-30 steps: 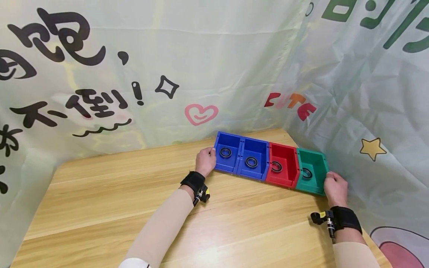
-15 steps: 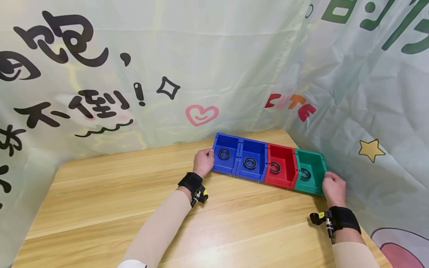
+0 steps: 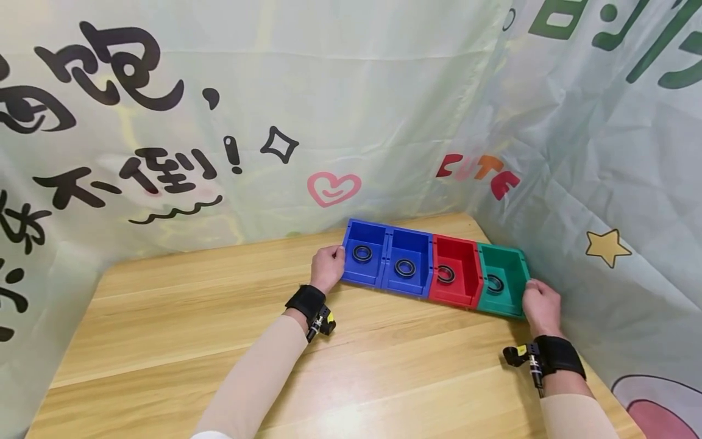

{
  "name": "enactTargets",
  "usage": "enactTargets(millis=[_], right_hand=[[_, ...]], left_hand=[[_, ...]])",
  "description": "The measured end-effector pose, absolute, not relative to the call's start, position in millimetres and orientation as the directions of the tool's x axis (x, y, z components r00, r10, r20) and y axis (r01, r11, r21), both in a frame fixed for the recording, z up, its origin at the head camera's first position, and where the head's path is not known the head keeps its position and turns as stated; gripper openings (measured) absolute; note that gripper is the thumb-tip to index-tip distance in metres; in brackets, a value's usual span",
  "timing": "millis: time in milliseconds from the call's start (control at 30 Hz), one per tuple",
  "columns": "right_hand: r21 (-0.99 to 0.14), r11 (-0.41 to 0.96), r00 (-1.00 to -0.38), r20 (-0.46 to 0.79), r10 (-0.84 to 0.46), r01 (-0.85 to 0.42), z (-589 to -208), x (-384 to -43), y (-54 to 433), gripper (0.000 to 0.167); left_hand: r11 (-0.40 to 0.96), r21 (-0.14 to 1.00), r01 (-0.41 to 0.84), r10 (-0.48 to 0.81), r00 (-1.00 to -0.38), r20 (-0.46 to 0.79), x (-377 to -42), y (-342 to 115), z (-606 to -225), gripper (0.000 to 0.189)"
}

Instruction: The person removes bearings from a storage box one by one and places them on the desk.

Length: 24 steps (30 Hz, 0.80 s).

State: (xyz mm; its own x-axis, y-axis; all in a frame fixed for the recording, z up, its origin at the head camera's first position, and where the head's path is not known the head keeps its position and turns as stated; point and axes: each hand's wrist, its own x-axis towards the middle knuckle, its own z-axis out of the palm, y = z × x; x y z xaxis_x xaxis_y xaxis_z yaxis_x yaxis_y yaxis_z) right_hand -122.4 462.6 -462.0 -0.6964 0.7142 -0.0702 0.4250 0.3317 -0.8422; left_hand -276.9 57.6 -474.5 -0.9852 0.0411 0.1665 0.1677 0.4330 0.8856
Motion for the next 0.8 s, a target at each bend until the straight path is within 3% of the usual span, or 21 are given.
enactTargets(millis=[200,433,800], right_hand=[[-0.847,0.334,-0.711,-0.072,0.699,0.414,-461.8,-126.3,458.3,0.041],[-0.844,0.322,-0.73,-0.115,0.674,0.43,-463.8,-130.5,454.7,0.055],[-0.846,0.391,-0.766,-0.033,0.642,0.364,-462.1,-138.1,446.6,0.041]], left_hand=[[0.443,0.884,0.151,0.03,-0.988,0.154,-274.1,50.8,-472.2,0.033],[0.437,0.891,0.123,0.016,-0.992,0.129,-273.2,40.9,-472.1,0.033],[0.429,0.893,0.136,-0.007,-0.988,0.154,-272.5,24.1,-474.0,0.03]])
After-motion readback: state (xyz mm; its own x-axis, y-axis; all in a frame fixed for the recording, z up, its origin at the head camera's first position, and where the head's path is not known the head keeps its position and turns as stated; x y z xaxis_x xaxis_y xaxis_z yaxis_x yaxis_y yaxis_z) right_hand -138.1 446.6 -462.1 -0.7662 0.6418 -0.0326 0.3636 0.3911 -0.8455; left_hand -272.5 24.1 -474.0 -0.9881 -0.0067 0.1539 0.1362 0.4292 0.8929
